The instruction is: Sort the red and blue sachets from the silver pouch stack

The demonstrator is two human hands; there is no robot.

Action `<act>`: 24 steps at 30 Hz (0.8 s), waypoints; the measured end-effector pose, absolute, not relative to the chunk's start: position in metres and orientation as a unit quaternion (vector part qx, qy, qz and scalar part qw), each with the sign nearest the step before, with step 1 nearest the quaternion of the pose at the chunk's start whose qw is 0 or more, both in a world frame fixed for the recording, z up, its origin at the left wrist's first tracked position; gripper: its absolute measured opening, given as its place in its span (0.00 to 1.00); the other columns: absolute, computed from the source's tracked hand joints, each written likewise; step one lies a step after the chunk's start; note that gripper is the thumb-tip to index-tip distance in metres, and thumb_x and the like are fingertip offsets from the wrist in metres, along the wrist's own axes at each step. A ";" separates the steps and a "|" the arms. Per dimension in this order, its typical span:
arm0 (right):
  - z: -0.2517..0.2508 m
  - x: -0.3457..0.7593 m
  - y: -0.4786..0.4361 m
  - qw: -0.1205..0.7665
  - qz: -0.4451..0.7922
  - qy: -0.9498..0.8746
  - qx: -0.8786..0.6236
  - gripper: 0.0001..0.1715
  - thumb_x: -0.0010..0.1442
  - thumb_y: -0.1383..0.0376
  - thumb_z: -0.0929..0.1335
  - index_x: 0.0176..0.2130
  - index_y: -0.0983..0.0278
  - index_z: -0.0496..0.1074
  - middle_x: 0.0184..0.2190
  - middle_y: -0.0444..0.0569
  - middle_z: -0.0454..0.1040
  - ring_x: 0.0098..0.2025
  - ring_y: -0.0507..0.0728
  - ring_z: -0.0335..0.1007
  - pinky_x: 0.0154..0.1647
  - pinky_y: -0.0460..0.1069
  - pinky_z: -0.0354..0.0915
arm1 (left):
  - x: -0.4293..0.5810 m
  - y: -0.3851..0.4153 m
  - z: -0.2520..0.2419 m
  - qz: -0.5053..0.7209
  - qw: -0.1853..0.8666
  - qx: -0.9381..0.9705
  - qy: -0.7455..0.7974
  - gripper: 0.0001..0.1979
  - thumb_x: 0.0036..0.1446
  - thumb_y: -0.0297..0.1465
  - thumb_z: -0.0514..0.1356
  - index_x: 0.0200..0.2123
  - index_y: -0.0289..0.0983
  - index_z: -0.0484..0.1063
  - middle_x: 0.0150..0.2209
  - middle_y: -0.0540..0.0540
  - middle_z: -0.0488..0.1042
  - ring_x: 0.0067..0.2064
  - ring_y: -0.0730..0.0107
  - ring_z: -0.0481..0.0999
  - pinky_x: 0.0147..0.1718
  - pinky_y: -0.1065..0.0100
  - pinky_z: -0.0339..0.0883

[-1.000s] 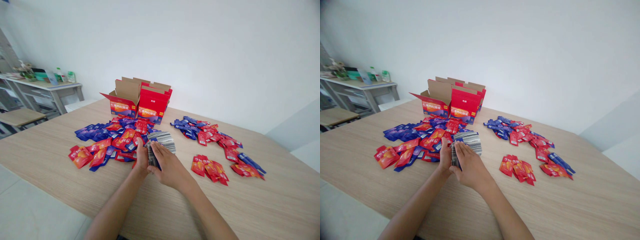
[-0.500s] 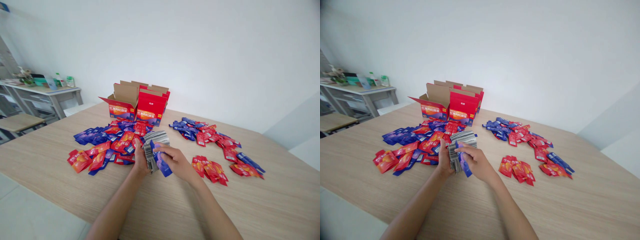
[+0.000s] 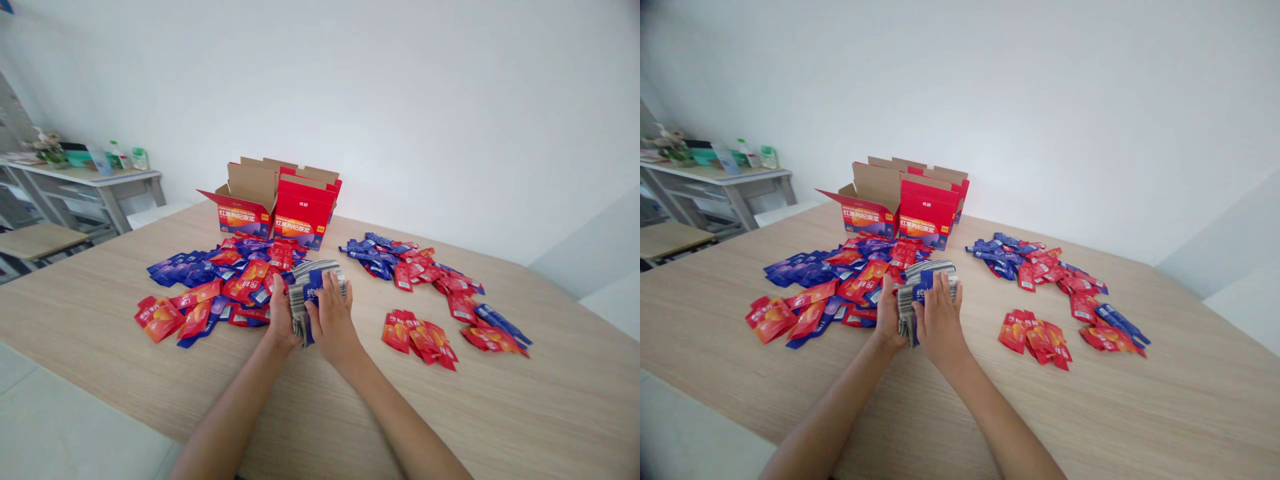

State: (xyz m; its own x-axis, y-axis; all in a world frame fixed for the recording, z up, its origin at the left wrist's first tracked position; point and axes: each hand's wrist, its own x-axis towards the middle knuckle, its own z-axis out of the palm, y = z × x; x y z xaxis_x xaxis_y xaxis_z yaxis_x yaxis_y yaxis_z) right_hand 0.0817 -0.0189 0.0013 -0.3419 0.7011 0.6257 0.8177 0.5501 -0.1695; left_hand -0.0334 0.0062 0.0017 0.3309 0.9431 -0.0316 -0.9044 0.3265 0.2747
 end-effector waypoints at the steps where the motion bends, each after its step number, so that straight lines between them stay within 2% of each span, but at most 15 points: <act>1: -0.001 0.082 -0.017 0.341 -0.094 -0.808 -0.472 0.14 0.70 0.65 0.58 0.47 0.69 0.68 0.67 0.69 0.57 0.74 0.66 0.38 0.69 0.72 0.39 | -0.032 0.006 0.001 0.563 0.814 0.109 0.090 0.41 0.64 0.57 0.42 0.58 0.29 0.70 0.49 0.34 0.79 0.52 0.51 0.79 0.54 0.55 0.70; 8: -0.004 0.107 0.008 0.384 -0.093 -0.752 -0.528 0.18 0.72 0.59 0.55 0.49 0.66 0.66 0.67 0.67 0.58 0.73 0.65 0.40 0.68 0.74 0.37 | -0.010 -0.007 0.002 0.499 0.856 0.098 0.091 0.40 0.62 0.58 0.44 0.59 0.31 0.70 0.50 0.35 0.79 0.52 0.49 0.78 0.55 0.52 0.67; 13: 0.008 0.122 0.010 0.415 -0.121 -0.727 -0.534 0.20 0.73 0.58 0.54 0.53 0.66 0.64 0.70 0.66 0.50 0.74 0.65 0.37 0.68 0.73 0.37 | 0.001 -0.019 0.008 0.478 0.869 0.101 0.079 0.39 0.63 0.57 0.46 0.61 0.32 0.68 0.52 0.35 0.78 0.54 0.48 0.76 0.58 0.51 0.64; 17: 0.009 0.117 0.008 0.388 -0.102 -0.765 -0.504 0.25 0.72 0.62 0.53 0.64 0.66 0.58 0.68 0.64 0.57 0.72 0.62 0.46 0.69 0.69 0.40 | -0.002 -0.017 0.006 0.499 0.858 0.087 0.080 0.43 0.60 0.61 0.43 0.61 0.34 0.68 0.53 0.36 0.77 0.56 0.48 0.75 0.59 0.50 0.63; 20: 0.003 0.110 0.007 0.369 -0.066 -0.784 -0.494 0.30 0.72 0.62 0.53 0.69 0.69 0.51 0.68 0.65 0.57 0.72 0.62 0.48 0.69 0.66 0.45 | -0.007 -0.011 0.001 0.507 0.856 0.069 0.075 0.47 0.58 0.63 0.41 0.61 0.32 0.68 0.53 0.34 0.77 0.58 0.46 0.73 0.59 0.49 0.63; 24: -0.006 0.099 0.002 0.330 -0.049 -0.810 -0.482 0.29 0.72 0.62 0.54 0.68 0.68 0.55 0.70 0.63 0.54 0.73 0.62 0.45 0.70 0.65 0.43 | -0.015 -0.002 -0.003 0.534 0.839 0.050 0.092 0.47 0.59 0.62 0.39 0.61 0.30 0.68 0.54 0.33 0.76 0.58 0.46 0.73 0.60 0.51 0.62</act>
State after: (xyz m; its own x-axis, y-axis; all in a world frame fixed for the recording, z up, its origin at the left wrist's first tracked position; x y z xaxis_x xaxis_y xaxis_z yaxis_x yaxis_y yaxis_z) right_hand 0.0994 0.0019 -0.0062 -0.3177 0.7486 0.5820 0.8134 0.5305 -0.2385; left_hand -0.0148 -0.0018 -0.0029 0.4125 0.9054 -0.1006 -0.8872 0.4243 0.1810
